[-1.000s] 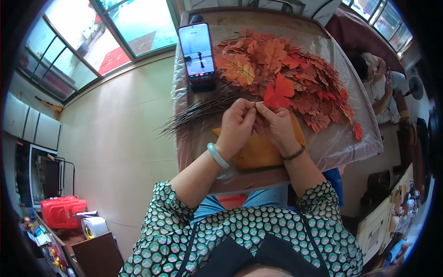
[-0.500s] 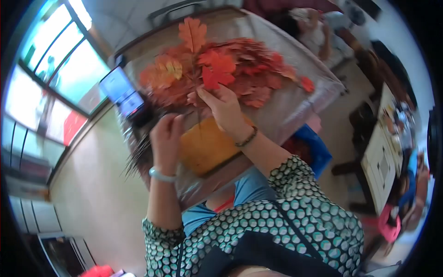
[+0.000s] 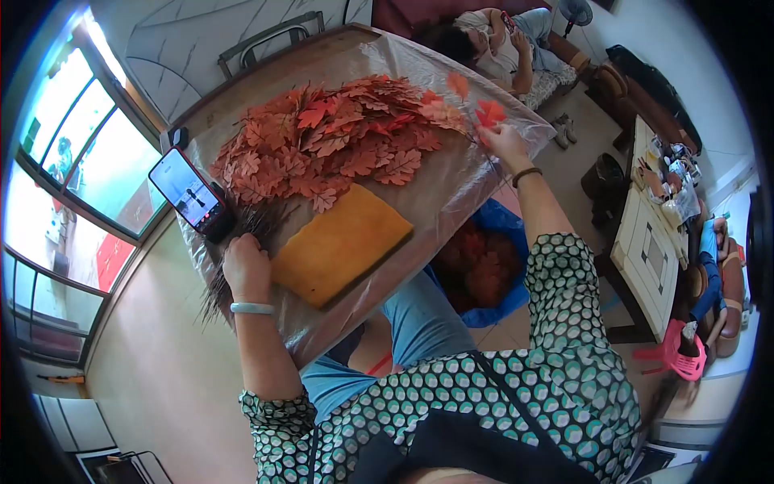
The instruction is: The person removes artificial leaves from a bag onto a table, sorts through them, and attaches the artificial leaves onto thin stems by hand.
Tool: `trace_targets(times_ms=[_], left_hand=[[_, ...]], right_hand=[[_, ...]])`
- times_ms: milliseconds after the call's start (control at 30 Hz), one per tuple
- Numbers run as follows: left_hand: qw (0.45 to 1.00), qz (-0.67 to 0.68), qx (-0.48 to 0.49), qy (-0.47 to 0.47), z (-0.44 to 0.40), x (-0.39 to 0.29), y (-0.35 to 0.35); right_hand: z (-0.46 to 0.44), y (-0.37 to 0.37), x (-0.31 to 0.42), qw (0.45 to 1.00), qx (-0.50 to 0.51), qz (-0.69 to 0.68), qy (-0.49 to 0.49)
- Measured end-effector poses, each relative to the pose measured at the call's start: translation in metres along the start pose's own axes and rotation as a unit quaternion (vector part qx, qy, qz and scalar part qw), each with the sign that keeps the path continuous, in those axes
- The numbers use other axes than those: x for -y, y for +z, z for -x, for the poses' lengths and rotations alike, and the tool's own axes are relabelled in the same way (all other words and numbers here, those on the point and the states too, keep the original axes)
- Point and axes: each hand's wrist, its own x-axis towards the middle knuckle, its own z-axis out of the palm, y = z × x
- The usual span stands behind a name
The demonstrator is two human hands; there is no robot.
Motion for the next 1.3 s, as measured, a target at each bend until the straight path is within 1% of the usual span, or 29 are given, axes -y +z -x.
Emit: trace_targets(times_ms=[67, 100, 200, 300, 400, 500, 633, 700, 733, 767, 800, 900, 1000, 1100, 1133, 1233, 1267, 1300], left_hand=[[1.000, -0.004, 0.001, -0.007, -0.003, 0.002, 0.001], [1.000, -0.006, 0.002, -0.013, -0.004, 0.002, 0.001], [1.000, -0.020, 0.002, -0.011, -0.003, 0.001, -0.002], [0.999, -0.043, 0.008, -0.011, -0.004, 0.002, -0.001], [0.999, -0.039, -0.004, -0.011, -0.007, 0.006, 0.006], [0.999, -0.030, -0.002, -0.010, -0.004, 0.004, 0.003], [1.000, -0.025, 0.010, -0.002, -0.002, 0.001, -0.004], [1.000, -0.028, 0.011, 0.008, 0.000, 0.003, -0.005], [1.000, -0.027, 0.006, 0.007, 0.000, 0.003, -0.004], [1.000, -0.026, 0.001, 0.007, 0.000, 0.004, -0.002], [1.000, -0.025, -0.003, 0.007, 0.000, 0.006, -0.001], [1.000, -0.021, -0.004, -0.004, -0.001, 0.007, 0.000], [1.000, -0.004, -0.012, 0.004, 0.000, 0.007, -0.001], [1.000, -0.007, -0.004, 0.009, 0.001, 0.007, 0.000], [1.000, 0.003, -0.008, 0.009, 0.002, 0.004, 0.001], [1.000, 0.013, -0.014, 0.018, 0.003, 0.001, 0.002], [1.000, 0.023, -0.005, 0.012, -0.001, 0.004, 0.006], [0.999, 0.047, -0.023, 0.008, -0.002, 0.006, 0.007]], right_hand=[[0.007, -0.002, -0.006, 0.986, 0.025, 0.161, -0.023], [0.012, -0.002, -0.006, 0.969, 0.038, 0.240, -0.035], [0.016, -0.002, -0.002, 0.963, 0.108, 0.245, 0.014], [0.013, -0.003, -0.009, 0.979, 0.048, 0.198, -0.011], [0.010, -0.026, -0.015, 0.988, -0.004, 0.132, -0.084], [0.005, -0.052, -0.016, 0.991, -0.013, 0.087, -0.098], [0.001, -0.066, -0.017, 0.999, -0.015, 0.028, -0.032], [-0.006, -0.059, -0.021, 1.000, -0.010, 0.018, 0.001], [-0.005, -0.055, -0.019, 0.990, -0.064, 0.112, -0.054], [0.000, -0.045, -0.018, 0.966, -0.116, 0.204, -0.108], [0.003, -0.034, -0.009, 0.928, -0.167, 0.293, -0.160], [-0.013, 0.011, 0.028, 0.968, -0.092, 0.140, -0.185], [-0.050, 0.068, 0.038, 0.956, -0.059, 0.189, -0.217], [-0.069, 0.104, 0.042, 0.967, -0.055, 0.216, -0.122], [-0.074, 0.107, 0.042, 0.967, -0.038, 0.222, -0.116], [-0.088, 0.116, 0.035, 0.968, -0.042, 0.213, -0.123], [-0.091, 0.118, 0.030, 0.969, -0.033, 0.193, -0.151], [-0.093, 0.121, 0.026, 0.968, -0.023, 0.173, -0.180]])
